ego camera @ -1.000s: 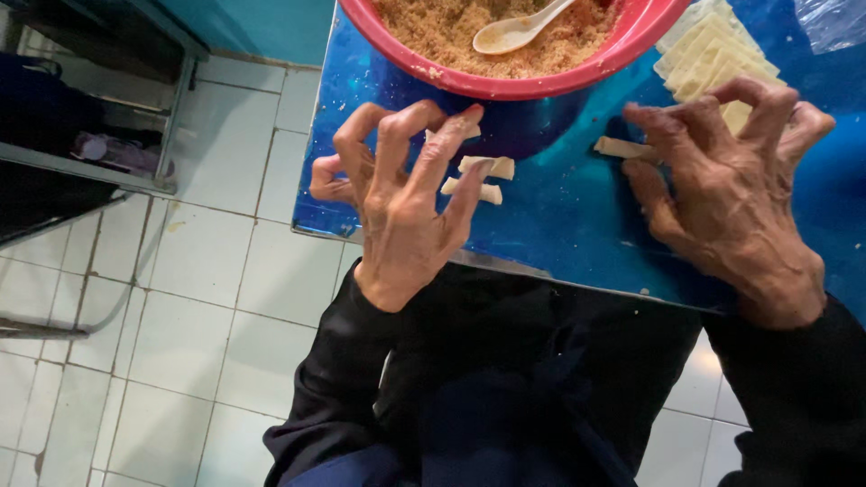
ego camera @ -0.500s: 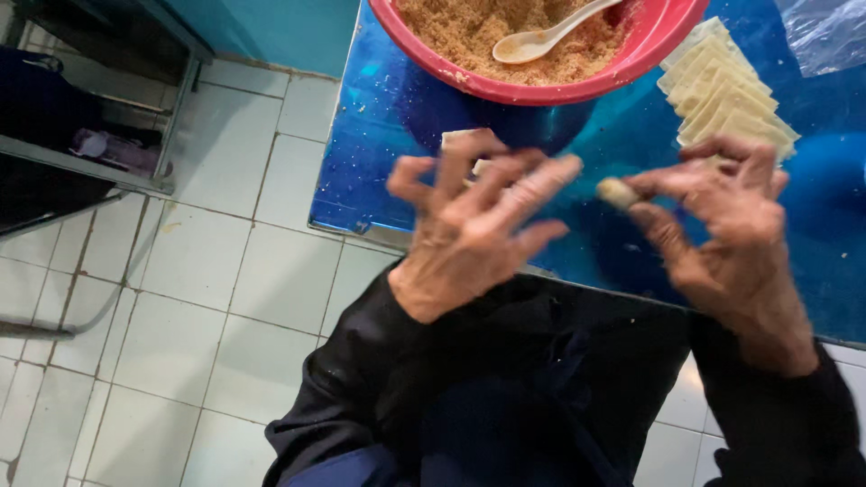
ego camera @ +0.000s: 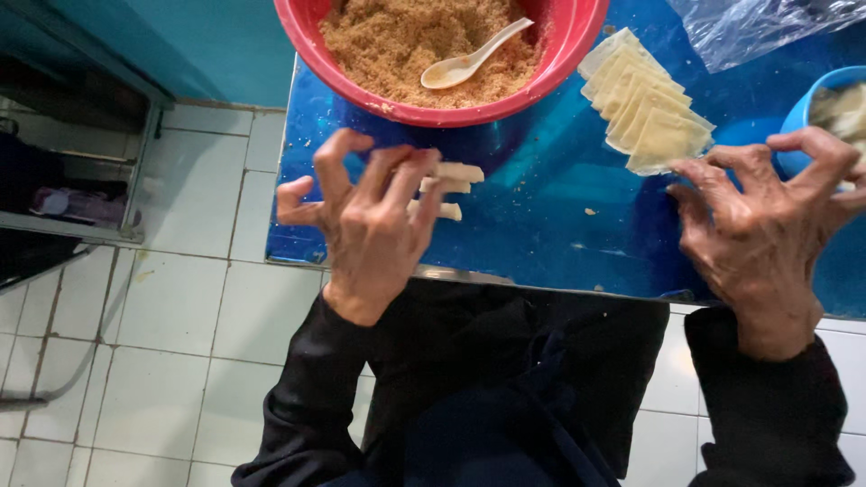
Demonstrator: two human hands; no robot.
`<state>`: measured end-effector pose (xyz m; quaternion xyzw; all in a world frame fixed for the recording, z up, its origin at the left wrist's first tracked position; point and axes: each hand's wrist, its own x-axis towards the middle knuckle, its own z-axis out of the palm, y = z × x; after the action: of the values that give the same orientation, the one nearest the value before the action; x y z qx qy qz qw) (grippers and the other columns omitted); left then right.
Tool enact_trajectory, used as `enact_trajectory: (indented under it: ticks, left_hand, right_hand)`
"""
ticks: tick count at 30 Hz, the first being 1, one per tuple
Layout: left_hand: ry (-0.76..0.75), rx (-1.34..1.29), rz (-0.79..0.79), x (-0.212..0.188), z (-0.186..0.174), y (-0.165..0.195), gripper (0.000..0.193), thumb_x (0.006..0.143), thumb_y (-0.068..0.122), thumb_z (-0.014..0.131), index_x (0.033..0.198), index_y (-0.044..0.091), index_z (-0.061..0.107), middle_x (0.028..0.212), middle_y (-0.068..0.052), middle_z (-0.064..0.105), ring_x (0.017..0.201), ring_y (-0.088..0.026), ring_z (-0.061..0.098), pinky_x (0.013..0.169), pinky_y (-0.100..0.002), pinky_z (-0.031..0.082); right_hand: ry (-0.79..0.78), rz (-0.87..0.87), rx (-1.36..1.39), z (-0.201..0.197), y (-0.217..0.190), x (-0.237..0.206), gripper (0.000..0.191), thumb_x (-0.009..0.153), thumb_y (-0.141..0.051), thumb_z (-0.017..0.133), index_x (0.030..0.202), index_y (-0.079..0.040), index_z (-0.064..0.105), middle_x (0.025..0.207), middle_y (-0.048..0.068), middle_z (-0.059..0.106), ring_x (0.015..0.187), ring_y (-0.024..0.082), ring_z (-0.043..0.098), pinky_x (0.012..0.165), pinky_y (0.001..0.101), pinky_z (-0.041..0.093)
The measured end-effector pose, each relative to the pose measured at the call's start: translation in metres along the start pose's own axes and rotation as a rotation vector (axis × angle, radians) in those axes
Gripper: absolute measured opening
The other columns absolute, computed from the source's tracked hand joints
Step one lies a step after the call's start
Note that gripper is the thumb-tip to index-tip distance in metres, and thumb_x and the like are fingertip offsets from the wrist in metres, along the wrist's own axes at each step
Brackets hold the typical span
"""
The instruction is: The person sits at a blue table and makes filled rolls from thin pastry squares. They place a pastry square on the table, scoop brown sugar filling from a red bowl with a spoon onto the wrapper, then fold and roll the wrapper by hand into a small cylinder and set it with the finished rolls.
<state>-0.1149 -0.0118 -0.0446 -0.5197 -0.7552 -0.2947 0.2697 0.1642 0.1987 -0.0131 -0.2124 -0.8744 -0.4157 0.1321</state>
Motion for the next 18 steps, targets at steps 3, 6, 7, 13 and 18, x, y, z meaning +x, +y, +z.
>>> enact_trajectory:
  ticks: [3,6,7,13,18]
  left_hand:
    - [0.001,0.023,-0.056,0.002,-0.005,0.005,0.041,0.1,0.039,0.081,0.132,0.016,0.074,0.129,0.005,0.068,0.128,-0.024,0.046,0.102,-0.048,0.018]
    - [0.075,-0.066,-0.036,0.004,-0.008,0.024,0.037,0.103,0.036,0.083,0.134,0.021,0.071,0.127,0.007,0.063,0.128,-0.021,0.047,0.102,-0.046,0.018]
    - [0.062,-0.119,0.009,0.005,-0.007,0.032,0.037,0.102,0.035,0.083,0.134,0.021,0.07,0.127,0.007,0.062,0.129,-0.02,0.047,0.103,-0.046,0.019]
    - [-0.063,-0.243,0.301,0.028,0.038,0.088,0.044,0.093,0.028,0.081,0.132,0.017,0.066,0.131,0.003,0.06,0.14,-0.02,0.043,0.106,-0.05,0.021]
    - [-0.195,-0.203,0.365,0.047,0.082,0.108,0.048,0.089,0.037,0.077,0.128,0.01,0.067,0.13,-0.002,0.06,0.145,-0.023,0.037,0.108,-0.055,0.025]
  right_hand:
    - [0.047,-0.068,-0.018,0.014,0.009,0.006,0.015,0.1,-0.045,0.083,0.109,-0.034,0.081,0.101,-0.016,0.073,0.13,0.019,0.038,0.111,0.037,0.018]
    - [0.054,-0.053,0.031,0.016,0.009,0.014,0.01,0.105,-0.041,0.082,0.102,-0.032,0.079,0.105,-0.016,0.073,0.132,0.016,0.038,0.11,0.0372,0.018]
    - [0.055,-0.055,0.025,0.016,0.009,0.018,0.011,0.105,-0.041,0.081,0.1,-0.031,0.079,0.106,-0.016,0.073,0.132,0.014,0.038,0.11,0.0376,0.018]
    - [0.029,-0.094,0.111,0.008,0.012,0.024,0.01,0.098,-0.032,0.079,0.106,-0.025,0.08,0.115,-0.012,0.075,0.127,0.015,0.044,0.105,0.04,0.021]
    - [0.063,-0.043,0.157,0.027,0.008,0.021,0.009,0.099,-0.029,0.078,0.1,-0.021,0.074,0.108,-0.01,0.073,0.123,0.015,0.048,0.104,0.0391,0.023]
